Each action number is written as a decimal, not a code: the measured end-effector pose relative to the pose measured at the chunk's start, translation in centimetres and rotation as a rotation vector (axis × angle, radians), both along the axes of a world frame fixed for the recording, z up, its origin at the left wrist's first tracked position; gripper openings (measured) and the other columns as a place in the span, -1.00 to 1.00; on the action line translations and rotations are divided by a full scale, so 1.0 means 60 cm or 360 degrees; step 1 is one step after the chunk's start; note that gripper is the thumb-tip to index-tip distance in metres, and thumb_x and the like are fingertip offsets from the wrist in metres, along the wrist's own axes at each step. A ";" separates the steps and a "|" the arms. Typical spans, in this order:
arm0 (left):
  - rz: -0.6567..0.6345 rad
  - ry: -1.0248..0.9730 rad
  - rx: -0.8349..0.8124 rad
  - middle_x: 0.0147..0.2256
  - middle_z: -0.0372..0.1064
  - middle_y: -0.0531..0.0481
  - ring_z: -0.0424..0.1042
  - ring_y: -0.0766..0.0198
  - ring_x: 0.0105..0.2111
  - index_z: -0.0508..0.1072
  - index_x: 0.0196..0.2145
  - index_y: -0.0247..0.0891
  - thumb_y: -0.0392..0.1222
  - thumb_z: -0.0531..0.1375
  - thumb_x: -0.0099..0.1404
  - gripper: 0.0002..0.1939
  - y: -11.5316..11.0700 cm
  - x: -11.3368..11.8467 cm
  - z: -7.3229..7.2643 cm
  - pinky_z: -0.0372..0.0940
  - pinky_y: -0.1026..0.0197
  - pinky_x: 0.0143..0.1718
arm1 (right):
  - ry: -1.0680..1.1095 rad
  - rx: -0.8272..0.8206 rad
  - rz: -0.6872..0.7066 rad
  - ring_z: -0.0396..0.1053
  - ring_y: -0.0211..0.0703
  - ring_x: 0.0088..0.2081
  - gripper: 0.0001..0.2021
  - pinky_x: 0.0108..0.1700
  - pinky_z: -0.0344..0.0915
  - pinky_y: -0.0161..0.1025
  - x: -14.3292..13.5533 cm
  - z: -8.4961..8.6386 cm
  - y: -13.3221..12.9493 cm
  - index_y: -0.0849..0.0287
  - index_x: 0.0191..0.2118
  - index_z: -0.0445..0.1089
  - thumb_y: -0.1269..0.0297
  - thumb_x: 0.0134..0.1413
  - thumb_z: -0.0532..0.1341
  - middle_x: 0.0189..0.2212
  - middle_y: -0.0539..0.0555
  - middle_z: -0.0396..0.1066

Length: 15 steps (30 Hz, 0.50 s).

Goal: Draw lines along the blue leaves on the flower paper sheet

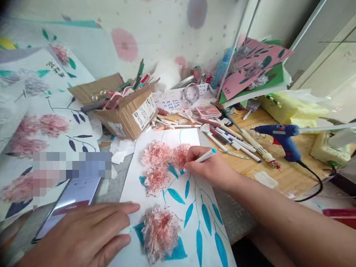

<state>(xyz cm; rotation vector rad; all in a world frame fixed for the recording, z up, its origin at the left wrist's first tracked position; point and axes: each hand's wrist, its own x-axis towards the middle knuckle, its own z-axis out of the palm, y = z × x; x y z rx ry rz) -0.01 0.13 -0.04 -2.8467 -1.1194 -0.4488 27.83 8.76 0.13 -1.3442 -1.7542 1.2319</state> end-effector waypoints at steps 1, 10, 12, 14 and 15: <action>0.0002 -0.0034 0.0012 -0.35 0.58 0.15 0.57 0.34 -0.34 0.32 -0.42 -0.10 -0.09 -0.15 0.46 -0.63 0.001 0.000 -0.001 0.38 0.33 -0.33 | -0.0002 0.0013 -0.0009 0.16 -0.27 -0.49 -0.88 -0.45 0.05 -0.27 0.000 -0.001 0.000 0.18 -0.53 0.32 0.30 -0.07 0.24 -0.56 -0.04 0.29; -0.0015 -0.0106 -0.0034 -0.25 0.58 0.15 0.56 0.32 -0.32 0.31 -0.37 -0.09 -0.05 -0.09 0.43 -0.72 0.001 -0.010 -0.021 0.39 0.32 -0.29 | 0.0018 -0.0006 -0.0037 0.15 -0.28 -0.52 -0.89 -0.47 0.04 -0.27 -0.001 0.002 0.000 0.17 -0.57 0.31 0.32 -0.12 0.23 -0.60 -0.05 0.27; -0.0016 -0.0085 0.0017 -0.25 0.59 0.15 0.57 0.34 -0.31 0.30 -0.39 -0.08 -0.04 -0.11 0.44 -0.69 0.004 -0.012 -0.019 0.39 0.34 -0.28 | 0.0029 -0.0022 -0.0034 0.15 -0.29 -0.52 -0.88 -0.47 0.06 -0.28 -0.003 0.002 0.000 0.17 -0.57 0.31 0.32 -0.13 0.23 -0.60 -0.05 0.27; -0.0019 -0.0011 0.0033 -0.22 0.59 0.19 0.57 0.37 -0.30 0.31 -0.38 -0.07 -0.03 -0.13 0.45 -0.67 0.008 -0.015 -0.015 0.39 0.37 -0.27 | 0.0059 -0.0022 -0.0040 0.18 -0.28 -0.50 -0.89 -0.45 0.09 -0.29 -0.006 0.001 0.000 0.18 -0.54 0.32 0.30 -0.11 0.25 -0.57 -0.04 0.31; -0.0027 0.0040 0.0026 -0.21 0.59 0.21 0.57 0.39 -0.30 0.31 -0.38 -0.06 -0.04 -0.14 0.45 -0.67 0.010 -0.016 -0.013 0.39 0.39 -0.26 | 0.0071 -0.0009 -0.0045 0.20 -0.28 -0.49 -0.89 -0.44 0.11 -0.30 -0.008 -0.001 0.001 0.18 -0.51 0.34 0.30 -0.10 0.26 -0.54 -0.03 0.33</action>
